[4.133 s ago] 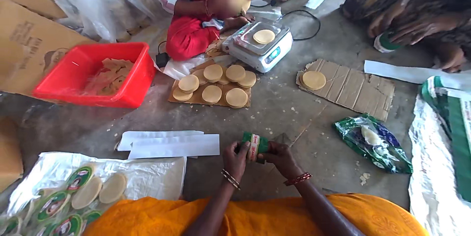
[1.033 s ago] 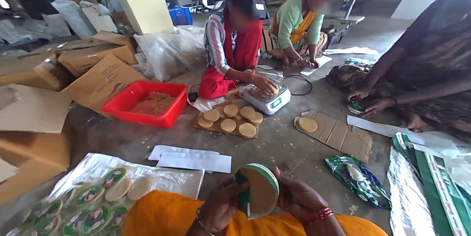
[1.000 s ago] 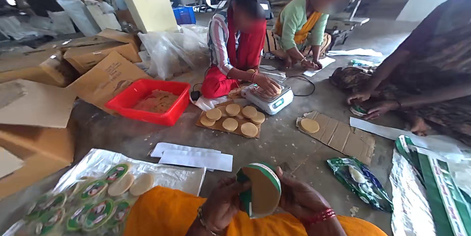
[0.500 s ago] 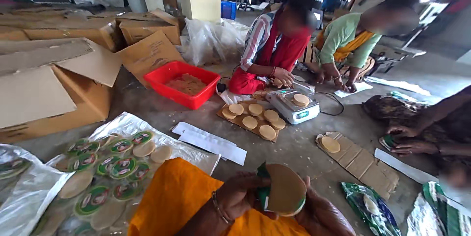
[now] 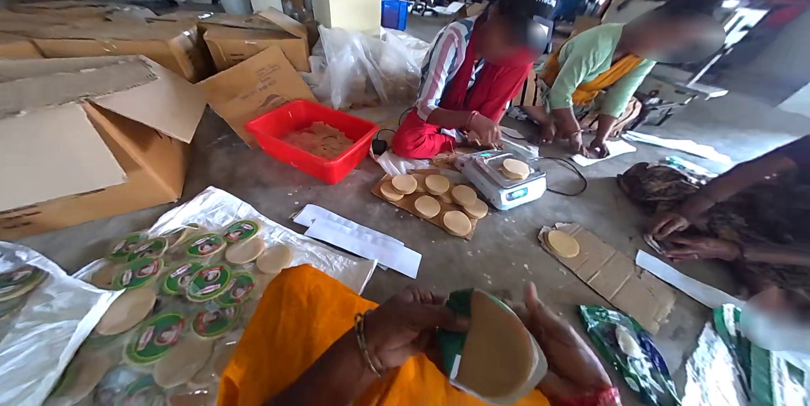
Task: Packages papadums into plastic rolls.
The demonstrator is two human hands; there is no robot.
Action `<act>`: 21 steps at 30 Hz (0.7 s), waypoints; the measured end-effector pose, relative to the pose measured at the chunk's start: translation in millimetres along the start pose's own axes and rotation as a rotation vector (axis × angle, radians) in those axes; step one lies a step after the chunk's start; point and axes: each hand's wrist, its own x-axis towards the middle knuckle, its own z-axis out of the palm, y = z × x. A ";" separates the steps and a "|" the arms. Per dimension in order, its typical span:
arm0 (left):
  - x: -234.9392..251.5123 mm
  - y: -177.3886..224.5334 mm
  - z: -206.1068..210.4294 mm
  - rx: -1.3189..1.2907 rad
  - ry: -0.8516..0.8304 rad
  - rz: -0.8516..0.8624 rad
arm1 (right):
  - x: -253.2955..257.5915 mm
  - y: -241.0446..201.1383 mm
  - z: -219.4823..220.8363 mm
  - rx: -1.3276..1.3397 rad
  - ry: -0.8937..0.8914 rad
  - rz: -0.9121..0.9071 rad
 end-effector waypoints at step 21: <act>-12.8 -1.7 -30.1 0.390 -0.434 -0.123 | -24.4 22.1 2.0 -0.017 -0.073 0.304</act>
